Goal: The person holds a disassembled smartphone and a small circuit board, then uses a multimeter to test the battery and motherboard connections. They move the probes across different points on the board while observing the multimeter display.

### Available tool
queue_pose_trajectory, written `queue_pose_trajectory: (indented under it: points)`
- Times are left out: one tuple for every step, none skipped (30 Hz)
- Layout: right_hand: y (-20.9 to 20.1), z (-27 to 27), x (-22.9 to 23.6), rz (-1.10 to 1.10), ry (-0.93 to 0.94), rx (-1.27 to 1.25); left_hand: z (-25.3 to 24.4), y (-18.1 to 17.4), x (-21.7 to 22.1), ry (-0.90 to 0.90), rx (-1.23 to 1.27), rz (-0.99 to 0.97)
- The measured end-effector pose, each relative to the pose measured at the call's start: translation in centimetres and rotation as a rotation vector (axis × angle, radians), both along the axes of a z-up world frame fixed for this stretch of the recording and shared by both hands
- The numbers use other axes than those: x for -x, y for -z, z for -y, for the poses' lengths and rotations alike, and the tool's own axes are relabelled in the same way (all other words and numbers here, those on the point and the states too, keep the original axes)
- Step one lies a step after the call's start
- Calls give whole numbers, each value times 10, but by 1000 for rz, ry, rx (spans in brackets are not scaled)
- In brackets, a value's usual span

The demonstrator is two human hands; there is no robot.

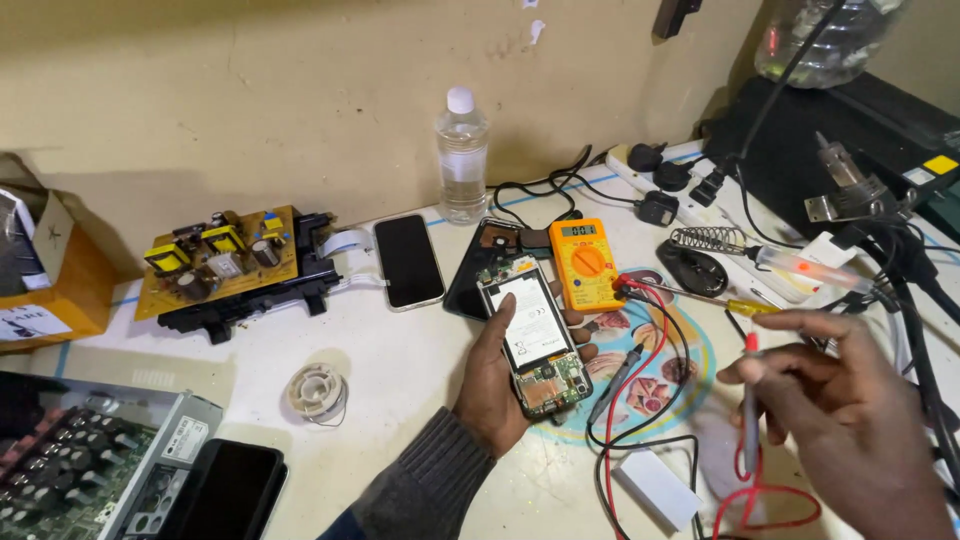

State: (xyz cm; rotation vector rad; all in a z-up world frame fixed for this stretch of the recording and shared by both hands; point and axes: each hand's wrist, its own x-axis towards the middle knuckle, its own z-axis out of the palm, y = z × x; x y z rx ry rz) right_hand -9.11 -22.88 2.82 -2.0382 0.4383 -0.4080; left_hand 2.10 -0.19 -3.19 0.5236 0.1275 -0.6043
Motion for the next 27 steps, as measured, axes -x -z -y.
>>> queue_pose_trajectory:
  points:
    - [-13,-4,-2,219,-65,-107,1,-3,1,9,-36,-6]
    - [-16,2,-8,218,-70,-107,3,-1,0,4,-36,-6]
    - [-19,9,-14,417,-245,-329,4,0,0,14,-30,9]
    - [-21,14,-21,609,-431,-563,5,1,-1,21,-28,27]
    - [-26,9,-35,609,-438,-568,5,3,-2,13,-31,28]
    - [-32,4,-46,598,-443,-803,5,5,-1,1,-12,114]
    - [-37,-1,-57,582,-441,-1037,5,7,0,-9,6,200]
    - [-21,-3,-70,580,-448,-1042,3,-3,5,-17,3,202]
    - [-4,-5,-84,561,-552,-1075,0,-12,10,-91,-94,231]
    - [9,-4,-99,552,-657,-1098,2,-23,10,-159,-185,268]
    - [13,-10,-99,559,-665,-1094,4,-26,9,-163,-182,278]
    - [18,-18,-98,498,-562,-978,4,-27,8,-208,-216,253]
    - [25,-26,-98,436,-460,-865,5,-27,7,-253,-250,228]
    - [27,-29,-98,430,-457,-869,5,-19,3,-252,-253,222]
    - [30,-33,-99,379,-476,-832,7,-10,0,-309,-440,189]
    - [32,-34,-100,331,-493,-790,10,-2,-5,-361,-624,156]
    - [34,-36,-96,329,-489,-790,11,6,-3,-357,-624,153]
    - [35,-39,-97,312,-519,-707,11,12,-6,-365,-683,152]
    - [36,-41,-97,294,-548,-622,11,18,-9,-374,-742,151]
    - [29,-44,-95,298,-536,-618,10,28,-11,-362,-739,156]
    - [23,-48,-92,223,-496,-475,9,39,-14,-369,-789,308]
    - [17,-54,-90,140,-460,-337,5,51,-15,-379,-840,455]
    - [20,-54,-87,137,-454,-338,10,27,-10,-372,-840,453]
    - [22,-57,-88,109,-419,-491,13,2,-6,-392,-643,180]
    - [24,-60,-88,79,-381,-643,15,-23,-3,-406,-439,-88]
    - [26,-60,-90,89,-389,-642,15,-21,-4,-413,-437,-77]
    - [28,-60,-92,86,-338,-596,15,-18,-6,-441,-314,-18]
